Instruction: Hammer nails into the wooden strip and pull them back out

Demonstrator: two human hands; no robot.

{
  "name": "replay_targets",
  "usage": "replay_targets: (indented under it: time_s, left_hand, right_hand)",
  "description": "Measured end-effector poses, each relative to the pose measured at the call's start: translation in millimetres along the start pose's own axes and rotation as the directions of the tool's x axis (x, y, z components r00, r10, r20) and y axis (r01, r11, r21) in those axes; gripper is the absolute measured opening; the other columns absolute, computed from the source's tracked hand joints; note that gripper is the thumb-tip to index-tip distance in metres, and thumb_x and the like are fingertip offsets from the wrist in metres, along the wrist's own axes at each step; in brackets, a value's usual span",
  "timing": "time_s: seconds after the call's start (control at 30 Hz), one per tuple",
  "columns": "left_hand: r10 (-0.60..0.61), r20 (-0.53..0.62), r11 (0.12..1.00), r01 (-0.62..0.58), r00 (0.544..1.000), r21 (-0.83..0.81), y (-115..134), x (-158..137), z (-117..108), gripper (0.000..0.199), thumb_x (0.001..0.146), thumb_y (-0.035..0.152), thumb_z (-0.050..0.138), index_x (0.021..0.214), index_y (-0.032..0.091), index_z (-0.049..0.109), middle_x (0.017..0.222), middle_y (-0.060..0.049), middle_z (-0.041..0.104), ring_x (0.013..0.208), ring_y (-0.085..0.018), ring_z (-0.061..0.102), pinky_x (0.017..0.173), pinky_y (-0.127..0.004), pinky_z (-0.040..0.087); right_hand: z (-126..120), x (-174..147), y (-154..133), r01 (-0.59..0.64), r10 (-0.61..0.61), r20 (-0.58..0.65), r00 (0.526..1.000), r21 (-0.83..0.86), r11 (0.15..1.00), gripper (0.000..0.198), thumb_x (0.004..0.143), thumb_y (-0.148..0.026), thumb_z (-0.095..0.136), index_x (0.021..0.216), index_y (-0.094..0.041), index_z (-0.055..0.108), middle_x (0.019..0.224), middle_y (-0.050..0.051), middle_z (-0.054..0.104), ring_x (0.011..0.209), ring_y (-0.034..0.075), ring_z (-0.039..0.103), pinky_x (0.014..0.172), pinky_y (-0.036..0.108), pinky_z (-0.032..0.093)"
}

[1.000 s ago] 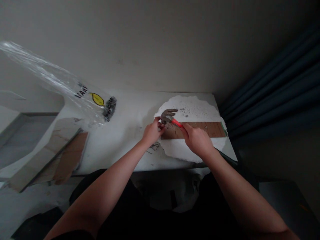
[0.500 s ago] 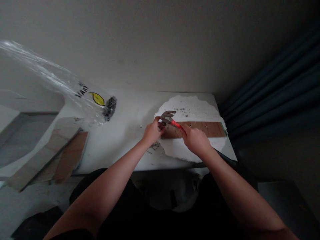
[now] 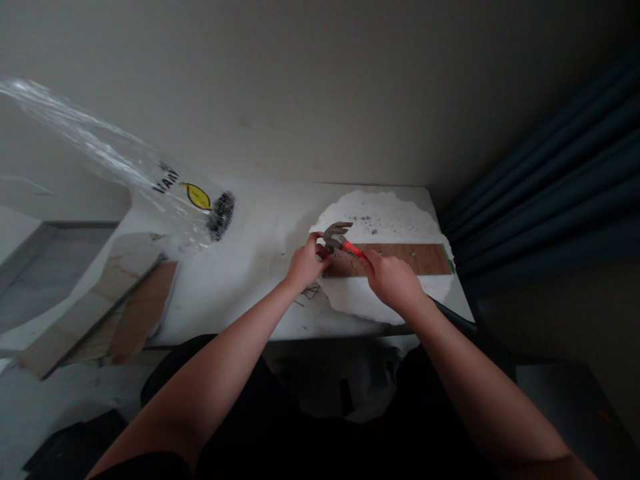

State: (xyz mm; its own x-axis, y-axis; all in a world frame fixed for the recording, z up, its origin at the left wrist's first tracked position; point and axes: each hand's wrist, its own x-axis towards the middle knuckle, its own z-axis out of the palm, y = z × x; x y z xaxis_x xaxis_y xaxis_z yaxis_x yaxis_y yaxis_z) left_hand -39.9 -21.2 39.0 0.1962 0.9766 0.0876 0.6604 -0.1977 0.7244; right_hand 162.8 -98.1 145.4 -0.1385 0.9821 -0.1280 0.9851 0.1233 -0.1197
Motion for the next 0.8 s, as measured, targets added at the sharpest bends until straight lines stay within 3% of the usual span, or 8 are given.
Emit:
replay_targets:
  time_s: [0.17, 0.3, 0.47, 0.67, 0.8]
  left_hand:
    - [0.008, 0.005, 0.999, -0.008, 1.000, -0.048, -2, -1, 1, 0.051, 0.080, 0.020, 0.066, 0.127, 0.023, 0.045, 0.089, -0.001, 0.076, 0.085, -0.021, 0.073, 0.077, -0.032, 0.052]
    - [-0.006, 0.004, 0.997, 0.007, 1.000, -0.082, -3, 0, 1, 0.052, 0.078, 0.018, 0.068, 0.125, 0.023, 0.045, 0.086, -0.001, 0.076, 0.083, -0.021, 0.073, 0.076, -0.031, 0.052]
    - [0.004, -0.001, 0.994, -0.005, 1.000, -0.108, -6, 1, 3, 0.047, 0.079, 0.018, 0.068, 0.121, 0.023, 0.047, 0.085, 0.000, 0.075, 0.082, -0.020, 0.072, 0.077, -0.031, 0.052]
    - [-0.027, 0.017, 0.980, 0.030, 0.999, -0.197, -9, 2, 5, 0.046, 0.078, 0.020, 0.070, 0.119, 0.022, 0.049, 0.084, 0.000, 0.073, 0.077, -0.018, 0.071, 0.072, -0.029, 0.054]
    - [0.015, 0.032, 0.979, -0.008, 0.999, -0.206, -12, 4, 6, 0.026, 0.077, 0.021, 0.071, 0.100, 0.019, 0.059, 0.089, -0.002, 0.069, 0.074, -0.016, 0.067, 0.070, -0.028, 0.056]
  right_hand:
    - [-2, -1, 0, -0.005, 0.006, -0.040, 0.999, 0.026, 1.000, 0.051, 0.107, -0.043, 0.020, 0.133, -0.022, 0.059, 0.090, 0.012, 0.074, 0.078, 0.026, 0.070, 0.069, 0.032, 0.044]
    - [-1, 0, 0, -0.006, 0.006, 0.010, 1.000, 0.004, 1.000, 0.048, 0.107, -0.041, 0.024, 0.128, -0.021, 0.062, 0.091, 0.013, 0.074, 0.080, 0.027, 0.070, 0.070, 0.033, 0.045]
    - [2, -1, 1, -0.001, 0.002, -0.049, 0.999, 0.017, 1.000, 0.049, 0.107, -0.043, 0.021, 0.135, -0.023, 0.057, 0.090, 0.012, 0.074, 0.079, 0.027, 0.070, 0.069, 0.033, 0.044]
    - [2, -2, 0, 0.000, 0.000, -0.019, 1.000, 0.012, 1.000, 0.048, 0.107, -0.042, 0.023, 0.129, -0.022, 0.061, 0.089, 0.011, 0.075, 0.078, 0.027, 0.071, 0.068, 0.033, 0.043]
    - [2, -2, 1, -0.011, 0.011, -0.041, 0.999, 0.017, 1.000, 0.048, 0.107, -0.042, 0.023, 0.132, -0.022, 0.059, 0.091, 0.012, 0.075, 0.078, 0.027, 0.070, 0.068, 0.032, 0.043]
